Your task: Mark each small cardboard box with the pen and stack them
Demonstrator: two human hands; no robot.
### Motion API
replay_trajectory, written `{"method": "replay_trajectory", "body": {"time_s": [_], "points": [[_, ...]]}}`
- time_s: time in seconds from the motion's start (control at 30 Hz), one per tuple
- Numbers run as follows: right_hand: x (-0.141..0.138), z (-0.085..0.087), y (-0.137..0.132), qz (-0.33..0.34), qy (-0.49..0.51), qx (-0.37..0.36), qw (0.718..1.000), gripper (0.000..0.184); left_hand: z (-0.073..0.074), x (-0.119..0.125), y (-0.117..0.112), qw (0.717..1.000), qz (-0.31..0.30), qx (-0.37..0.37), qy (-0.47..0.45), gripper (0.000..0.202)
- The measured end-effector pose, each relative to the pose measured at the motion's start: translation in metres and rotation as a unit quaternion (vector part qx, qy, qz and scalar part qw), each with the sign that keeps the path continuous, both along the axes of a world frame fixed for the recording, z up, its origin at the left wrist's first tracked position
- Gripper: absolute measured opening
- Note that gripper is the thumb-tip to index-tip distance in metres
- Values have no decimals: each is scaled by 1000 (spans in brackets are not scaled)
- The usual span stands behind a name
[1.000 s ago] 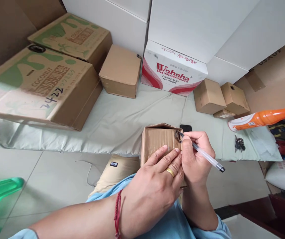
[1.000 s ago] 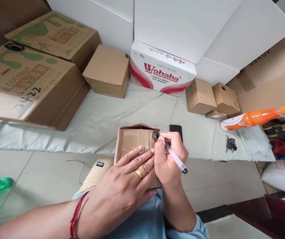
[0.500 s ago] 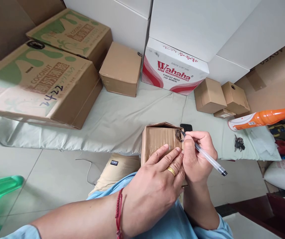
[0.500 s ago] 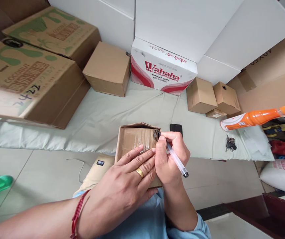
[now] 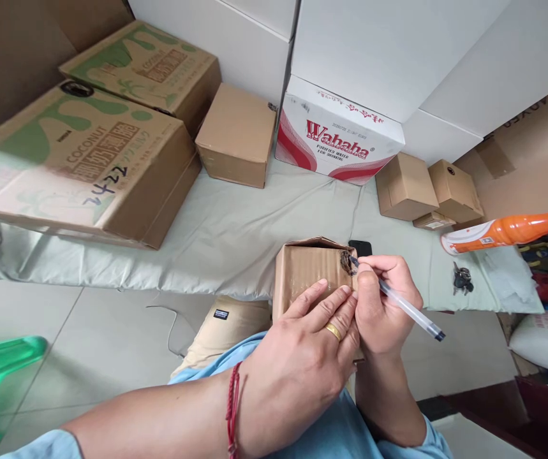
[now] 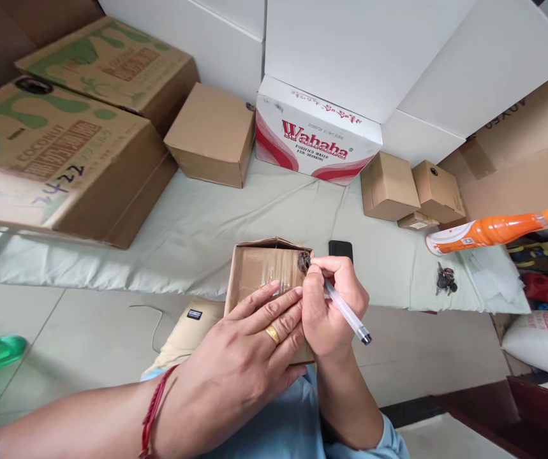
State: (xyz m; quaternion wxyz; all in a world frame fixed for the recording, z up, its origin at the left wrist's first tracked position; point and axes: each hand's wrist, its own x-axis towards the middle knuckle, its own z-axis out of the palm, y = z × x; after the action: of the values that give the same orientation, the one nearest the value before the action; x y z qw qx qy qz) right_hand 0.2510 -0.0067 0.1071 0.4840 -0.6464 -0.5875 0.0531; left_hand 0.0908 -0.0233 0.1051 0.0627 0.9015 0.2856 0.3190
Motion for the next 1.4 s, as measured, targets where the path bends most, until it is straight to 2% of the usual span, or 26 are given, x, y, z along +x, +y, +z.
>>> {"method": "replay_trajectory", "body": {"time_s": [0.13,0.3,0.43,0.6,0.8,0.93,1.03,1.13,1.17,1.23,1.33,1.4], "points": [[1,1,-2,10,-5,-9,1000,13,0,1,0,1000,2,3,-2,35],[2,-1,-9,8,3,17,1000,15,-8,0,-1,1000,-6,17,-20,37],[2,-1,-7,28,-5,5,1000,14,-13,0,0,999,-7,16,-32,37],[3,1,-9,42,-12,3,999,14,-11,1,-1,999,-8,13,-36,38],[5,-5,-14,-12,-9,45,999,16,-9,2,-3,1000,6,13,-18,38],[5,-9,-16,7,-2,39,999,14,-7,1,-4,1000,7,15,-14,40],[6,-14,-19,-12,13,109,994,14,-5,2,-2,1000,10,19,3,40],[18,-21,-22,-83,12,177,981,7,-2,2,1,1000,9,20,8,39],[27,-24,-22,-105,6,170,980,11,-1,1,2,1000,7,20,6,38],[54,-33,-22,-134,-17,112,985,24,1,-1,5,1000,-4,21,1,37],[113,-54,-18,-116,-105,-60,986,34,3,-6,9,999,-36,21,-6,30],[155,-72,-15,-70,-184,-167,966,40,4,-10,11,998,-51,20,-8,26]]}}
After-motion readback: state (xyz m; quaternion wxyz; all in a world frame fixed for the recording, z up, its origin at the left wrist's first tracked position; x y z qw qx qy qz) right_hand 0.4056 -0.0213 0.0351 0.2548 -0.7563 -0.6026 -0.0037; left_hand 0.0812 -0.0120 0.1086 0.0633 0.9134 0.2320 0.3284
